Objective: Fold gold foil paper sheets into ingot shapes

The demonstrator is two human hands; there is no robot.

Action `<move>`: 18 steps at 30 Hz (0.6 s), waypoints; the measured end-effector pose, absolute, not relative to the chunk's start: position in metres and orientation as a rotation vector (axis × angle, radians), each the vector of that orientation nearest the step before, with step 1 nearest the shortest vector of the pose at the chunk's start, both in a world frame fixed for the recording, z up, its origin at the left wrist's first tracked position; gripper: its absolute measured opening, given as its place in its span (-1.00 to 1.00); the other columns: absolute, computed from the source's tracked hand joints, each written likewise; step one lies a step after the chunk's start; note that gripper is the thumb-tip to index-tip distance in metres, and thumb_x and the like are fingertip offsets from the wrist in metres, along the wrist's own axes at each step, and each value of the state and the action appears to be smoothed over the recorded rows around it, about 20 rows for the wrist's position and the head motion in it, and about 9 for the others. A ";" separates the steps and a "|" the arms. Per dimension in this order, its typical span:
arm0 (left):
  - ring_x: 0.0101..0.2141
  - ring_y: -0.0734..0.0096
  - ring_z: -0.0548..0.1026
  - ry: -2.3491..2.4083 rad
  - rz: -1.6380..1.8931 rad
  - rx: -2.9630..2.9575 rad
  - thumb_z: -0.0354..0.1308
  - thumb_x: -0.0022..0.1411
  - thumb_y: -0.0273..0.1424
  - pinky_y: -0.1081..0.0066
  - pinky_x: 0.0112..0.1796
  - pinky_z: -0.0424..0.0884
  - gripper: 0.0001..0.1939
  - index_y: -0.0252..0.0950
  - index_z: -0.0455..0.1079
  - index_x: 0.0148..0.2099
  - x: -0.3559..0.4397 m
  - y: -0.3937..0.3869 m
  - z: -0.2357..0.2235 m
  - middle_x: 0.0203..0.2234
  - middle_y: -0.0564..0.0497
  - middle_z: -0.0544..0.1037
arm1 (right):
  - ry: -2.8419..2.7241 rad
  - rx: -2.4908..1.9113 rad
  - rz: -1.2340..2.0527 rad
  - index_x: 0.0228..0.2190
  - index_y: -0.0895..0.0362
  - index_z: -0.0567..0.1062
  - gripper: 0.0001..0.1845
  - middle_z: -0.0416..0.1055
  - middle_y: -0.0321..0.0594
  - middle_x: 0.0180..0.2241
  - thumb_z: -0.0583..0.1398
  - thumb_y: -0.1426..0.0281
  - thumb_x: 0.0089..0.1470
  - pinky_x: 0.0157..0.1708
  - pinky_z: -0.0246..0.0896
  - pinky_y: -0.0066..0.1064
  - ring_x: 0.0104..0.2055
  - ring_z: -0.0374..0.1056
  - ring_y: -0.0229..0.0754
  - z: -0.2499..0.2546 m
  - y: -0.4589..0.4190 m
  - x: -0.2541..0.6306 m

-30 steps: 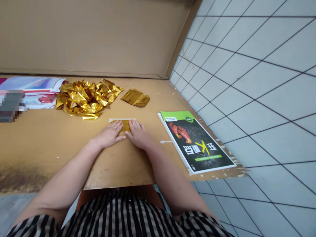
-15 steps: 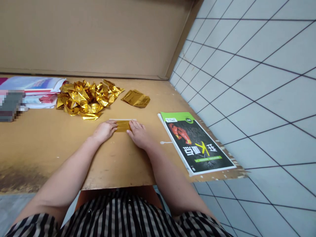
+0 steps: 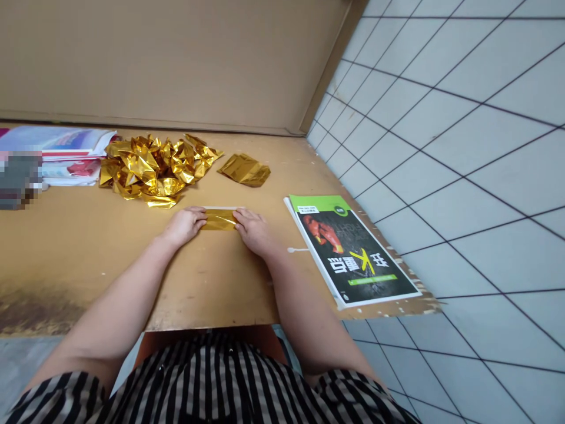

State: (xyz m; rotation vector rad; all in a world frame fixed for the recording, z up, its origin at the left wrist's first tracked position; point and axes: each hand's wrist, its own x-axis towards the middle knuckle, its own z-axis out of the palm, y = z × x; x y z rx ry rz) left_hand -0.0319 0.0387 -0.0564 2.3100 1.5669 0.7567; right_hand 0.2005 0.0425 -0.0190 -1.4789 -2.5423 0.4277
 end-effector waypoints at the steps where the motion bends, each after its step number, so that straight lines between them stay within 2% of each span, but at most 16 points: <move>1: -0.04 0.22 0.57 1.566 0.758 2.309 0.16 0.19 -0.44 0.23 0.05 0.47 -0.80 -0.19 0.61 -0.19 -0.032 0.039 -0.056 -0.09 -0.04 0.63 | -2.531 -1.476 0.423 0.13 0.09 0.40 -0.53 0.29 -0.07 0.24 0.01 0.48 0.23 0.24 0.04 -0.11 0.30 0.14 -0.08 -0.020 0.044 0.202; 8: -0.04 0.21 0.57 1.554 0.724 2.311 0.14 0.20 -0.46 0.24 0.06 0.46 -0.78 -0.22 0.59 -0.17 -0.031 0.037 -0.049 -0.07 -0.06 0.62 | -2.332 -1.568 0.397 -0.05 0.15 0.53 -0.60 0.49 -0.02 0.04 0.05 0.52 0.12 0.16 0.19 -0.08 0.10 0.37 0.01 -0.028 0.057 0.209; 12: -0.05 0.21 0.56 1.544 0.743 2.336 0.14 0.18 -0.48 0.24 0.04 0.46 -0.79 -0.22 0.57 -0.18 -0.029 0.037 -0.049 -0.09 -0.05 0.62 | -2.141 -1.517 0.416 -0.04 0.14 0.51 -0.60 0.51 -0.03 0.00 0.09 0.44 0.09 0.14 0.21 -0.02 0.05 0.38 0.04 -0.034 0.061 0.211; 18: -0.04 0.21 0.55 1.548 0.791 2.345 0.12 0.18 -0.50 0.22 0.07 0.43 -0.73 -0.25 0.53 -0.09 -0.027 0.036 -0.052 -0.05 -0.07 0.59 | -2.088 -1.581 0.520 0.04 0.17 0.46 -0.49 0.51 -0.03 -0.01 0.15 0.43 0.01 0.12 0.22 0.00 0.04 0.37 0.07 -0.038 0.063 0.207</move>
